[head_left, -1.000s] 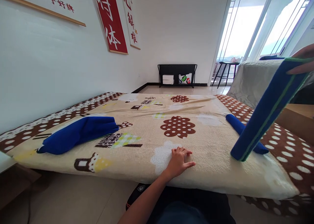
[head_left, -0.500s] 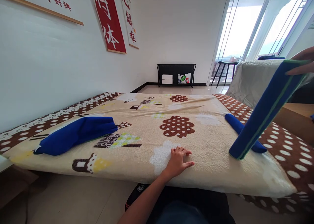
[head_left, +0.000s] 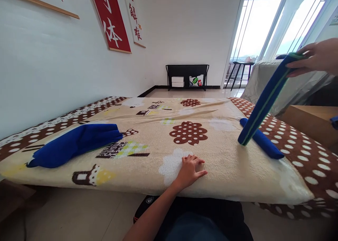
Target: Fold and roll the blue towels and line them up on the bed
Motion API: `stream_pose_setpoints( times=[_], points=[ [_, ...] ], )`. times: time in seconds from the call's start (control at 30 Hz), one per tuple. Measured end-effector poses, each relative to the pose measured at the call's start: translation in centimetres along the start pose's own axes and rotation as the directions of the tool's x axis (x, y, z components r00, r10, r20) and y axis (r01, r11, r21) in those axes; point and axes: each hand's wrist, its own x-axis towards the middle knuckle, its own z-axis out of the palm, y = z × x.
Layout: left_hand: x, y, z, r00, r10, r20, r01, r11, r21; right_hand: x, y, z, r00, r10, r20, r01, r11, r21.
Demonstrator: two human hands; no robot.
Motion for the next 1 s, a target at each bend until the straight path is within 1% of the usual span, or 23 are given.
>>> stream_pose_setpoints(
  times=[0.03,0.07,0.1,0.17,0.23,0.3,0.33,0.37,0.4,0.43,0.5,0.57,0.63,0.67,0.7,0.73,0.8,0.93,1.0],
  points=[
    [0.0,0.0,0.0,1.000,-0.001,0.002,0.001,1.000,0.002,0.3,-0.9,0.1,0.997,-0.006,0.079,0.006,1.000,-0.001],
    [0.0,0.0,0.0,1.000,-0.001,0.004,0.001,1.000,0.002,0.4,-2.0,0.3,0.992,-0.003,0.130,0.002,1.000,0.005],
    [0.0,-0.1,0.0,1.000,-0.003,0.007,0.003,1.000,0.000,0.2,-3.1,0.6,0.991,0.008,0.131,-0.010,1.000,0.016],
    [-0.1,-0.2,0.0,1.000,-0.004,0.010,0.004,1.000,-0.006,-0.3,-5.1,1.0,0.999,0.043,0.015,-0.043,0.998,0.050],
    [-0.1,-0.3,0.0,1.000,-0.003,0.012,0.003,1.000,-0.013,-1.2,-6.2,1.4,0.994,0.059,-0.093,-0.052,0.996,0.074],
    [-0.1,-0.4,0.0,1.000,0.003,0.013,-0.003,1.000,-0.019,-2.9,-6.3,2.2,0.990,0.046,-0.133,-0.035,0.996,0.086],
    [-0.1,-0.5,0.0,1.000,0.008,0.012,-0.008,1.000,-0.022,-4.2,-6.1,2.8,0.992,0.041,-0.121,-0.031,0.996,0.086],
    [-0.1,-0.5,0.0,1.000,0.012,0.011,-0.012,1.000,-0.025,-6.1,-5.8,3.6,0.996,0.031,-0.089,-0.023,0.996,0.083],
    [-0.2,-0.6,0.0,1.000,0.015,0.009,-0.015,1.000,-0.028,-8.6,-5.5,4.6,0.999,0.025,-0.046,-0.021,0.996,0.081],
    [-0.2,-0.6,0.0,1.000,0.017,0.009,-0.017,0.999,-0.029,-11.6,-5.2,5.7,0.999,0.040,0.012,-0.041,0.997,0.070],
    [-0.2,-0.6,0.0,1.000,0.020,0.010,-0.020,0.999,-0.027,-18.8,-5.0,8.1,0.994,0.014,0.110,-0.022,0.997,0.073],
    [-0.3,-0.7,0.0,1.000,0.024,0.014,-0.024,0.999,-0.024,-26.5,-5.1,10.2,0.984,-0.027,0.178,0.013,0.997,0.077],
    [-0.3,-0.7,0.0,0.999,0.030,0.013,-0.030,0.999,-0.020,-33.1,-5.1,11.6,0.976,-0.054,0.212,0.039,0.997,0.074],
    [-0.3,-0.7,0.0,0.999,0.034,0.011,-0.034,0.999,-0.017,-35.7,-5.1,11.9,0.976,-0.050,0.212,0.038,0.997,0.060],
    [-0.3,-0.7,0.0,0.999,0.037,0.008,-0.037,0.999,-0.013,-37.7,-5.0,12.1,0.977,-0.045,0.207,0.037,0.998,0.045],
    [-0.3,-0.7,0.0,0.999,0.040,0.004,-0.040,0.999,-0.009,-39.2,-4.9,12.2,0.978,-0.048,0.204,0.043,0.999,0.031],
    [-0.3,-0.6,0.1,0.999,0.039,-0.002,-0.039,0.999,-0.002,-40.9,-4.7,12.1,0.979,-0.065,0.195,0.071,0.997,-0.024],
    [-0.7,-0.4,-0.2,0.999,0.052,-0.001,-0.052,0.999,-0.017,-41.9,-4.5,11.8,0.971,-0.138,0.196,0.163,0.979,-0.121],
    [-1.2,-0.7,-1.0,0.997,0.072,0.003,-0.071,0.996,-0.059,-42.1,-4.4,11.8,0.965,-0.170,0.198,0.195,0.974,-0.113]
  ],
)
